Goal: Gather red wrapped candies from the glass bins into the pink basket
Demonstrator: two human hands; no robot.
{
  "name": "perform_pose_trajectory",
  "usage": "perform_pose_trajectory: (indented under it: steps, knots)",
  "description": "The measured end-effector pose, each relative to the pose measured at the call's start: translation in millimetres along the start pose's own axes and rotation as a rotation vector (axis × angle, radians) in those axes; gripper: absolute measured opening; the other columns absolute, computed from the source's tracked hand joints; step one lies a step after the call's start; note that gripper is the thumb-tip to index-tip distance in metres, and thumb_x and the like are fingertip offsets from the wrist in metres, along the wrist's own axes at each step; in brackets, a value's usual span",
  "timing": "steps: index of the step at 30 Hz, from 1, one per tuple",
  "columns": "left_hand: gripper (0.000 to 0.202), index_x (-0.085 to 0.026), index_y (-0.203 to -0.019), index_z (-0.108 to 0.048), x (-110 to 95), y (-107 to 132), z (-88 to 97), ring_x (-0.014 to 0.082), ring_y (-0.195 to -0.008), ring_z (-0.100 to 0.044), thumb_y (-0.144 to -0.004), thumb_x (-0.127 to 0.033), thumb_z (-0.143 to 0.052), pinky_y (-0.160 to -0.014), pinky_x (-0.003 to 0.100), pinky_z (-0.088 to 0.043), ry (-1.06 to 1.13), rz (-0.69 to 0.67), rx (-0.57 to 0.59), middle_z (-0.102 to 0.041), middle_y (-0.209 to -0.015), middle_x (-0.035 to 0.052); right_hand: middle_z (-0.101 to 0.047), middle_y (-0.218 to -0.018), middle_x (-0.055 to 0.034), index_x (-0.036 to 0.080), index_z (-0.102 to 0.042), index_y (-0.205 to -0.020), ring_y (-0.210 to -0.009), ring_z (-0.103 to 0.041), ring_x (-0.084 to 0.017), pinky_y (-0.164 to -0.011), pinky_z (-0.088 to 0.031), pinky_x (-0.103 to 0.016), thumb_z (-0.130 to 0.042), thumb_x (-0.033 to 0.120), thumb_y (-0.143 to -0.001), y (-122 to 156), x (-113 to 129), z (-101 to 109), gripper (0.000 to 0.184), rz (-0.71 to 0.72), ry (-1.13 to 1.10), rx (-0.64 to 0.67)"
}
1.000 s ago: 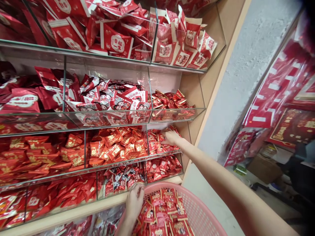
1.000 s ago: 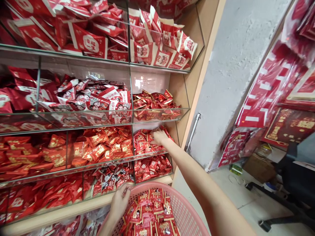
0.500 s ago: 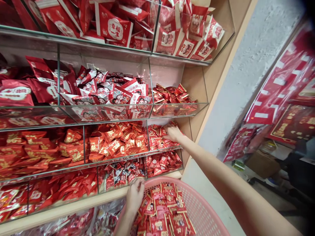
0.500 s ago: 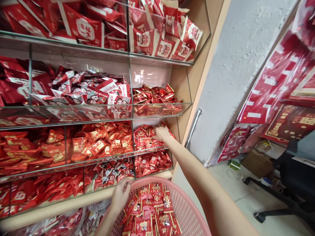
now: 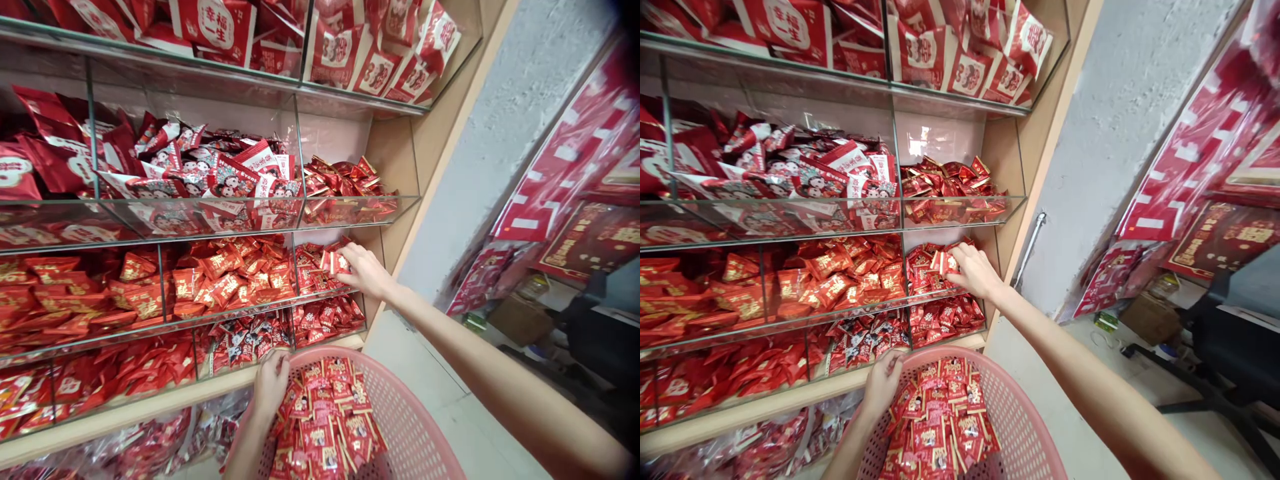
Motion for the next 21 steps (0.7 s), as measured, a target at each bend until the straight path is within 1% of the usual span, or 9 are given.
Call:
perform_pose_trajectory:
  steps: [3,4,6,7,9,13,15,18,21]
  knots:
    - [0.026,-0.021,-0.079,-0.058,-1.5,0.5,0.4,0.0139,-0.079,-0.058,-0.080,-0.035,-0.036,-0.071,0.024,-0.043,-0.016,-0.006,-0.004,-0.064,-0.082,0.0010,-0.050,-0.105,-0.0077,0.020,-0.045,-0.111,-0.097,-0.045,-0.023,-0.082,-0.034,-0.033,-0.050,0.035,-0.078,43.9,20.4,10.7,0.037,0.067,-0.131,-0.003]
    - [0.027,-0.021,-0.079,-0.058,-1.8,0.7,0.3,0.0137,-0.079,-0.058,-0.080,-0.035,-0.035,-0.071,0.023,-0.043,-0.020,-0.007,-0.003,-0.064,-0.081,0.0008,-0.050,-0.105,-0.0079,0.020,-0.045,-0.112,-0.097,-0.045,-0.023,-0.082,-0.034,-0.034,-0.050,0.034,-0.078,59.7,27.1,9.8,0.037,0.085,-0.177,0.015]
    - [0.027,-0.021,-0.079,-0.057,-2.1,1.1,-0.1,0.0134,-0.079,-0.058,-0.081,-0.035,-0.035,-0.071,0.023,-0.043,-0.022,-0.007,-0.002,-0.063,-0.081,0.0008,-0.050,-0.105,-0.0076,0.020,-0.044,-0.111,-0.096,-0.045,-0.022,-0.081,-0.035,-0.033,-0.051,0.032,-0.078,91.4,38.1,-1.2,0.036,0.097,-0.267,0.084]
    - [0.027,-0.020,-0.079,-0.057,-2.2,1.3,-0.3,0.0132,-0.079,-0.058,-0.081,-0.035,-0.034,-0.071,0.023,-0.043,-0.019,-0.007,-0.001,-0.063,-0.082,0.0009,-0.051,-0.104,-0.0071,0.021,-0.045,-0.110,-0.095,-0.046,-0.021,-0.080,-0.036,-0.033,-0.051,0.030,-0.078,107.1,42.0,-11.4,0.034,0.088,-0.306,0.132]
    - [0.026,-0.021,-0.080,-0.057,-2.2,1.5,-0.5,0.0129,-0.080,-0.057,-0.082,-0.035,-0.035,-0.071,0.023,-0.043,-0.015,-0.004,0.003,-0.062,-0.083,0.0007,-0.052,-0.101,-0.0061,0.022,-0.047,-0.107,-0.094,-0.047,-0.021,-0.080,-0.037,-0.032,-0.052,0.027,-0.077,138.0,46.7,-39.4,0.031,0.055,-0.347,0.245]
    - [0.025,-0.021,-0.081,-0.057,-2.5,1.6,-0.4,0.0127,-0.080,-0.057,-0.081,-0.034,-0.035,-0.073,0.023,-0.043,-0.020,-0.004,0.018,-0.062,-0.084,0.0003,-0.052,-0.101,-0.0051,0.022,-0.049,-0.105,-0.096,-0.049,-0.022,-0.085,-0.036,-0.035,-0.056,0.024,-0.072,193.8,49.3,-102.3,0.034,0.017,-0.303,0.459]
    - [0.025,-0.021,-0.081,-0.057,-2.7,1.5,0.1,0.0131,-0.081,-0.057,-0.081,-0.034,-0.036,-0.074,0.024,-0.043,-0.021,-0.011,0.017,-0.063,-0.085,0.0009,-0.052,-0.103,-0.0051,0.023,-0.050,-0.105,-0.098,-0.049,-0.023,-0.087,-0.035,-0.035,-0.056,0.023,-0.071,214.0,49.3,-125.8,0.034,0.021,-0.267,0.537]
    - [0.025,-0.021,-0.083,-0.058,-1.5,0.9,0.0,0.0138,-0.084,-0.058,-0.081,-0.033,-0.036,-0.075,0.025,-0.043,-0.032,-0.016,0.014,-0.064,-0.087,0.0015,-0.052,-0.105,-0.0056,0.024,-0.049,-0.107,-0.102,-0.048,-0.024,-0.089,-0.034,-0.037,-0.057,0.024,-0.071,229.1,48.9,-144.5,0.037,0.030,-0.212,0.584]
    - [0.025,-0.020,-0.083,-0.057,0.3,0.1,-0.9,0.0148,-0.086,-0.058,-0.080,-0.032,-0.036,-0.076,0.026,-0.044,-0.033,-0.020,0.012,-0.064,-0.089,0.0021,-0.052,-0.105,-0.0061,0.023,-0.049,-0.109,-0.102,-0.047,-0.024,-0.089,-0.033,-0.037,-0.057,0.026,-0.072,231.3,50.2,-150.8,0.038,0.052,-0.178,0.585]
Point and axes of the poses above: each hand's wrist, its own y-axis away from the middle knuckle, its own z-axis out of the back of the hand, x = y × z, the point moved 6 cm from there along -y, towards the middle knuckle
